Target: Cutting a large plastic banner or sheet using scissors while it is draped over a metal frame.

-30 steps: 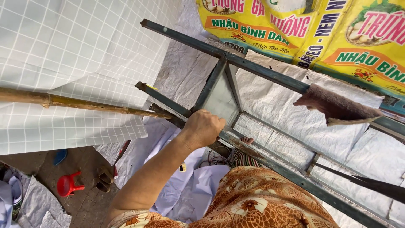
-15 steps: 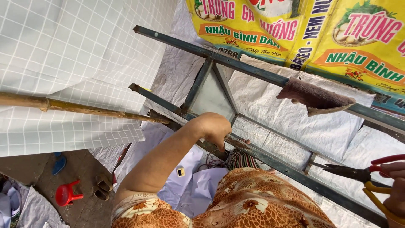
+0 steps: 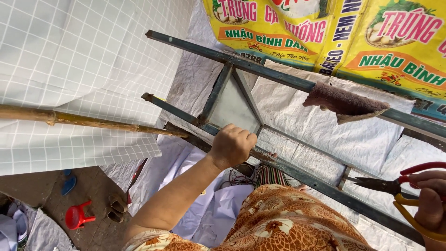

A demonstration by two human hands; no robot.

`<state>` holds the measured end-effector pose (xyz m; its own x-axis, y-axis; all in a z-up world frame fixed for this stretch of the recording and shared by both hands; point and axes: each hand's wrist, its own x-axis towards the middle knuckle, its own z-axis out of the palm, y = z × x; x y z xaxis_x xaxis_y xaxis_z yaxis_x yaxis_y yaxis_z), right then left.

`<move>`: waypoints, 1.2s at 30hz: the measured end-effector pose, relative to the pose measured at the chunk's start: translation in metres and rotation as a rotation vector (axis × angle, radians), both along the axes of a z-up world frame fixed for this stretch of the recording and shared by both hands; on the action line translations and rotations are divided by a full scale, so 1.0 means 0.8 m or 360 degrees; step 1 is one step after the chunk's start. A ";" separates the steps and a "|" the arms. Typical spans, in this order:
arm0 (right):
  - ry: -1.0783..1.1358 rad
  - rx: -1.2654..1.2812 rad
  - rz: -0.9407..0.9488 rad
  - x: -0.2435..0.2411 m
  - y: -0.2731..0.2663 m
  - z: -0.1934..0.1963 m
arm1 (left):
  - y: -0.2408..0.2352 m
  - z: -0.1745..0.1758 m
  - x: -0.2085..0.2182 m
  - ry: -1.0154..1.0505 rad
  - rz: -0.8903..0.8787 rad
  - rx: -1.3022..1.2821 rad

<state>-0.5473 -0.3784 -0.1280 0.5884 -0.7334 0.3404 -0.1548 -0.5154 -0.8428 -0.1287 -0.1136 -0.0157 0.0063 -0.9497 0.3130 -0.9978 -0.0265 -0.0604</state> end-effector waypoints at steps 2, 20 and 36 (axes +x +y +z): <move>-0.0015 -0.0001 0.0017 -0.001 0.000 -0.001 | -0.001 0.004 -0.007 -0.0153 0.0007 -0.0292; -0.0071 -0.0122 0.0079 0.030 0.002 0.050 | -0.063 0.081 0.003 0.0296 0.0300 0.1798; 0.0101 0.0119 0.0076 0.051 0.040 0.138 | -0.069 0.089 0.001 0.0422 0.0235 0.2024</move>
<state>-0.5065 -0.3463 -0.0173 0.6420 -0.7258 0.2469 -0.1858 -0.4598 -0.8684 -0.1277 -0.1689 0.0557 0.0576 -0.5632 -0.8243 -0.9757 -0.2065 0.0730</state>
